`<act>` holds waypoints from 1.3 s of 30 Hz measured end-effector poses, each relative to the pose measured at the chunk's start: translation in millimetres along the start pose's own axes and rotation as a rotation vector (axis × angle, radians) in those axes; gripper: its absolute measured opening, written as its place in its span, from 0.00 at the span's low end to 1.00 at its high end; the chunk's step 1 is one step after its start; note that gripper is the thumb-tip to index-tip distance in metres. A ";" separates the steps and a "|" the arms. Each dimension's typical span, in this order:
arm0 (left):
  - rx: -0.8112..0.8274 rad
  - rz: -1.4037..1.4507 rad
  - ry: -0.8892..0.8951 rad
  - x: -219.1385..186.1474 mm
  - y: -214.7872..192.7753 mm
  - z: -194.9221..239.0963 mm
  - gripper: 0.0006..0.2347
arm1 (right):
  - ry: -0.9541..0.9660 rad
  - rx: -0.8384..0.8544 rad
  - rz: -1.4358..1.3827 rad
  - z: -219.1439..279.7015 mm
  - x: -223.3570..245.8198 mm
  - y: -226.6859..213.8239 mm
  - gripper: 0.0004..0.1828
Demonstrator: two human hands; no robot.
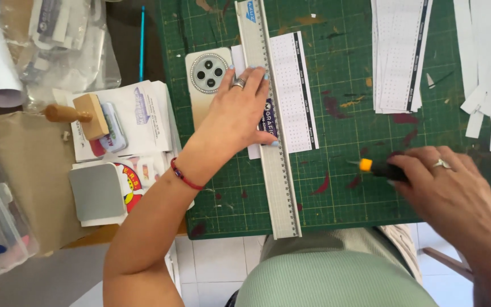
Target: Cutting printed calendar cards from a sheet using a ruler and a utility knife on a cutting mat.
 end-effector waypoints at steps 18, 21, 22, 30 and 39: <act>0.115 -0.138 -0.058 -12.9 25.8 -9.6 0.72 | 0.004 -0.299 -0.485 -210.4 46.4 -67.7 0.30; 0.160 -0.178 -0.060 -14.7 29.0 -11.6 0.72 | -0.034 -0.337 -0.440 -215.2 49.1 -65.4 0.30; 0.160 -0.176 -0.063 -14.3 29.6 -11.8 0.72 | -0.037 -0.335 -0.439 -216.1 50.6 -65.6 0.30; 0.218 -0.230 -0.071 -16.3 31.0 -18.7 0.74 | -0.005 -0.231 -0.187 -221.9 70.8 -62.3 0.33; 0.104 -0.166 -0.093 -16.6 39.5 -18.8 0.74 | -0.008 -0.341 -0.123 -216.6 82.8 -48.1 0.35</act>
Point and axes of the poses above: each hand's wrist, its own z-axis away from the middle knuckle, its own y-axis out of the palm, x = y × z, the point moved 5 cm from there along -z, towards the middle knuckle, and after that the axes turned 10 degrees about -y, right-handed, at the moved point
